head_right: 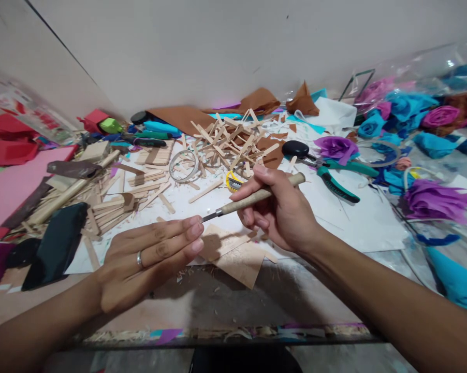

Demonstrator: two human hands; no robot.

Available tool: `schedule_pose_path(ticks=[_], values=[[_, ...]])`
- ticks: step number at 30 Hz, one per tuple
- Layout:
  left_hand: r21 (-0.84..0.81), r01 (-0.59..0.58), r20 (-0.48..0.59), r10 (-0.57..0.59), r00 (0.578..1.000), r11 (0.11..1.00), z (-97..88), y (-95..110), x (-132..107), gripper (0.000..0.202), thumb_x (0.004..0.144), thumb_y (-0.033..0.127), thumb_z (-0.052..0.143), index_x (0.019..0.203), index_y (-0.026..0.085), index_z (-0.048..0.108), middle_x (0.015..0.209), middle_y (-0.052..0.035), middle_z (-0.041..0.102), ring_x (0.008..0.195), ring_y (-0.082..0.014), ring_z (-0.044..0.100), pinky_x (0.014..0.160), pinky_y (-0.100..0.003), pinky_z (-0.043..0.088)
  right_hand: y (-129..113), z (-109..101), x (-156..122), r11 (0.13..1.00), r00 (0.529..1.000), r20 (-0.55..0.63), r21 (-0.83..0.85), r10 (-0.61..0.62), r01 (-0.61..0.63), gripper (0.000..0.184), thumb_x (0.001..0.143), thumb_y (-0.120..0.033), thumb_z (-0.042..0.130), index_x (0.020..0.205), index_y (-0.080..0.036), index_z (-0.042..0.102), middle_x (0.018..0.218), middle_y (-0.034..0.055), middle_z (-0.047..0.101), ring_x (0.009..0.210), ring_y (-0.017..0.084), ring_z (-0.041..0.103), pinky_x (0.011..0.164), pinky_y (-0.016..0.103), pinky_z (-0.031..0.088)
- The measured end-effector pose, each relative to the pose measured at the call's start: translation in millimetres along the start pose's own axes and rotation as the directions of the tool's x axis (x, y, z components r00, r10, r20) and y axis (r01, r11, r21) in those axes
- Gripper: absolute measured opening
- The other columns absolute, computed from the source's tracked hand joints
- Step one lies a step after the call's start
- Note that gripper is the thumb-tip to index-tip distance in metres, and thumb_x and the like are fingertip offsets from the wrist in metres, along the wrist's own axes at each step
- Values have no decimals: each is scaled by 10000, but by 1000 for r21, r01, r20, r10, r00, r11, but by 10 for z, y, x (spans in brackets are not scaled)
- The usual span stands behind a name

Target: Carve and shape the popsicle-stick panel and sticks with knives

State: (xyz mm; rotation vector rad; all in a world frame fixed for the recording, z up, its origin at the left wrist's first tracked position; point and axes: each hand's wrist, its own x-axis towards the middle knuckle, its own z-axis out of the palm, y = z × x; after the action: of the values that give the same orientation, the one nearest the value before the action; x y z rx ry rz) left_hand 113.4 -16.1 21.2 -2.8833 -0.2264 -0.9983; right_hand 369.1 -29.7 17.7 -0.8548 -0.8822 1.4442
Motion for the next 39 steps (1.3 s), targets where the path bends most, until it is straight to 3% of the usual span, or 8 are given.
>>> schedule_pose_path(ticks=[5, 11, 39], values=[[-19, -12, 3, 12, 1000, 1000, -24, 5, 13, 213, 993, 76, 664, 1199, 47, 708, 1240, -145, 795, 1349, -219, 665, 1149, -326, 574, 18, -9, -5, 1000, 1000, 18, 27, -14, 14, 362, 881, -476, 731, 657, -206, 822, 420, 38, 606, 303, 81, 333, 363, 281, 247], [-25, -11, 12, 12, 1000, 1000, -8, 1, -2, 199, 999, 84, 666, 1190, 60, 714, 1236, -132, 797, 1338, -212, 674, 1132, -351, 590, 49, -42, 16, 999, 998, 26, -7, -52, 52, 509, 939, -614, 657, 685, -201, 811, 395, 15, 555, 303, 90, 374, 373, 280, 265], [3, 18, 47, -19, 999, 1000, -36, 17, 19, 249, 999, 67, 641, 1242, 73, 694, 1254, -140, 790, 1340, -228, 672, 1107, -359, 611, 19, 5, -11, 1000, 1000, -5, 16, 12, -12, 506, 926, -603, 668, 671, -191, 814, 394, 24, 539, 306, 84, 340, 355, 276, 255]])
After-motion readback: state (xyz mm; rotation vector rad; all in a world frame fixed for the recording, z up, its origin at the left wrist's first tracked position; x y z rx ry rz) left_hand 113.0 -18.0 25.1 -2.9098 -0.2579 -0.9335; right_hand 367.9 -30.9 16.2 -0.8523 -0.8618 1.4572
